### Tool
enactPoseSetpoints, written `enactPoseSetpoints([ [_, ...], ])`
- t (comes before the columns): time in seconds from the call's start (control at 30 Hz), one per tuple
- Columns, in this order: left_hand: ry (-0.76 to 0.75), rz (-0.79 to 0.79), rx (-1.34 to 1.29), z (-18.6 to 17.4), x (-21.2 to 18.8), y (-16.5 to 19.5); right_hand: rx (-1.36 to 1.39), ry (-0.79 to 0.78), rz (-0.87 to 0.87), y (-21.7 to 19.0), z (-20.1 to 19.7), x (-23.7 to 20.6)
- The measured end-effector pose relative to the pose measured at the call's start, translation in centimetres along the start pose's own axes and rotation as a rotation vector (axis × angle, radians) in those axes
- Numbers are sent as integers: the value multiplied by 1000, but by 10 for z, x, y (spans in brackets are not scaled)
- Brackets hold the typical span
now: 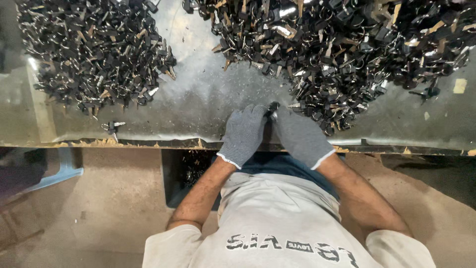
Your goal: The person picks small black metal components one at a time from large piles on the workbench, briefly handles each piece with both gloved hands, and drops it into a bin below the bench edge, repeating this cycle throughout the clip.
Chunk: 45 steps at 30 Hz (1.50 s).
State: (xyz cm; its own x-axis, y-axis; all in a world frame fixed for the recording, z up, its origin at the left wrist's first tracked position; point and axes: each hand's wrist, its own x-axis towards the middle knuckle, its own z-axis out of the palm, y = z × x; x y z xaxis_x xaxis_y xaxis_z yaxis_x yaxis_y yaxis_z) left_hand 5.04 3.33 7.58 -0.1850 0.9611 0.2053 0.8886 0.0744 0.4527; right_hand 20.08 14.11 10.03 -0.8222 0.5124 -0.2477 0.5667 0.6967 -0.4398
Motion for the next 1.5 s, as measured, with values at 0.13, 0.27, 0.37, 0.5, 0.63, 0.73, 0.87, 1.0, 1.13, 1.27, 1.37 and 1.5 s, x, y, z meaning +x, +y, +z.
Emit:
enactPoseSetpoints([
  [0.13, 50, -11, -11, 4, -1, -1, 190, 26, 99, -8, -8, -4],
  [0.27, 33, 25, 29, 10, -7, 0, -142, 271, 17, -16, 4, -7],
  [0.37, 64, 19, -47, 10, -7, -2, -9, 86, 37, -8, 5, -6],
  [0.5, 43, 16, 5, 7, -3, 0, -158, 76, 124, -7, 3, -5],
  [0.63, -69, -102, -8, 7, 1, 2, 67, 214, -49, -9, 4, -3],
  [0.73, -6, -126, -120, 5, 1, 0, -99, 194, 18, -9, 10, -6],
  [0.87, 94, -10, -194, 4, -1, 0, -339, 300, -50, -13, 20, -10],
  [1.0, 52, -25, -185, 3, -2, 1, -189, 24, 63, -13, 15, 2],
  [1.13, 115, -50, -192, 0, -3, -1, 255, -95, -226, 4, -4, 19],
  [1.27, 200, -83, -127, 0, -7, 4, 239, 66, 50, 2, 0, 8],
  [1.37, 68, -123, 90, 2, -12, 8, 74, 167, 21, -4, 8, -7],
  [1.5, 119, -148, -15, 2, -11, 6, -47, 135, -10, -4, 12, -17],
])
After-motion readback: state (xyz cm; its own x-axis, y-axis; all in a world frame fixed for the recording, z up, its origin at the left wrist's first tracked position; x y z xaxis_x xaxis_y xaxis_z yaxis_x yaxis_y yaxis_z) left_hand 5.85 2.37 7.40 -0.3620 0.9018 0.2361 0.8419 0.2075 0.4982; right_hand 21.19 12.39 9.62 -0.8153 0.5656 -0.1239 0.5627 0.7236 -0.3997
